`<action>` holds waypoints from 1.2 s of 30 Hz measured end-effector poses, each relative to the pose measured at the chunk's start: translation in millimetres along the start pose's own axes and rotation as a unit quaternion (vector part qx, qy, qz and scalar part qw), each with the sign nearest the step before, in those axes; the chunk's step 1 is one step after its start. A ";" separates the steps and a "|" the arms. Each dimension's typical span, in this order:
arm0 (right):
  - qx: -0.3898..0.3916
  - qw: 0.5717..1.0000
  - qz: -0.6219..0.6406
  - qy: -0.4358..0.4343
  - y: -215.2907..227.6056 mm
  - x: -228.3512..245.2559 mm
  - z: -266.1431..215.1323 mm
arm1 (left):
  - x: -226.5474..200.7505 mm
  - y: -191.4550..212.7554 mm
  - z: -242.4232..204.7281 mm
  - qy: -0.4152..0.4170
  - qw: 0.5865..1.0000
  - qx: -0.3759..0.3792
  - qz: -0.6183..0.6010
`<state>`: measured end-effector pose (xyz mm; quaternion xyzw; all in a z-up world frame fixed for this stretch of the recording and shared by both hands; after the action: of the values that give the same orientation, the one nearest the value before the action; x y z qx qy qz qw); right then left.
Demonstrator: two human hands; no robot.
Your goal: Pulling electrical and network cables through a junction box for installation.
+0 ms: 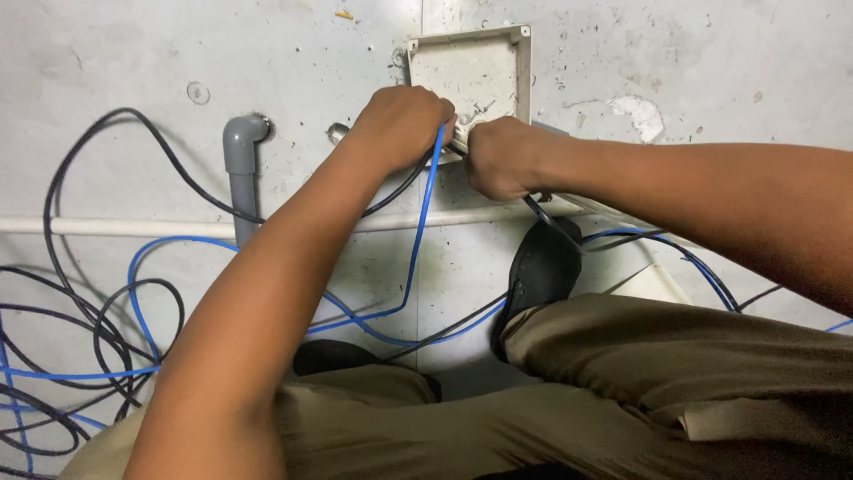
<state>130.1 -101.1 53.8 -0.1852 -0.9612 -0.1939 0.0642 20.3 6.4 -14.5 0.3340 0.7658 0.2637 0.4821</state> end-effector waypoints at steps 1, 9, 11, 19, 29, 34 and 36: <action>0.015 1.000 -0.003 -0.010 -2.8 -3.8 10.0 | 3.7 -2.8 7.4 0.013 0.999 0.040 0.006; -0.146 0.985 0.050 0.074 -71.1 -45.9 103.9 | 1.6 -49.5 12.6 -0.023 0.991 -0.079 0.103; -0.157 0.982 0.059 0.087 -81.0 -59.9 115.2 | -1.8 -55.7 11.8 -0.010 0.989 -0.099 0.106; -0.253 0.939 0.016 0.232 -85.0 -60.9 99.7 | -5.6 -45.4 2.3 0.022 0.991 -0.100 0.087; -0.338 0.856 -0.006 0.392 -83.8 -62.0 40.3 | -10.4 -30.5 -4.0 0.044 0.994 -0.048 0.083; -0.346 0.843 -0.073 0.405 -79.7 -99.1 74.7 | -9.5 -7.1 -6.9 0.046 0.998 -0.009 -0.033; -0.350 0.832 -0.115 0.415 -64.9 -97.6 77.1 | 7.1 -11.5 -3.1 0.064 0.993 -0.002 -0.100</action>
<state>191.4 -158.5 -58.5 0.0145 -0.7268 -0.5817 0.3650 12.3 4.2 -25.6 0.2368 0.8240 0.2367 0.4571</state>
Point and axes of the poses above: each hand's wrist, its own z-axis towards the middle knuckle, its own y-axis out of the back of the hand, x = y × z, the point moved 1 cm from there along z, towards the middle knuckle, and after that the axes turned 1 degree about z, right-handed, at the moved point
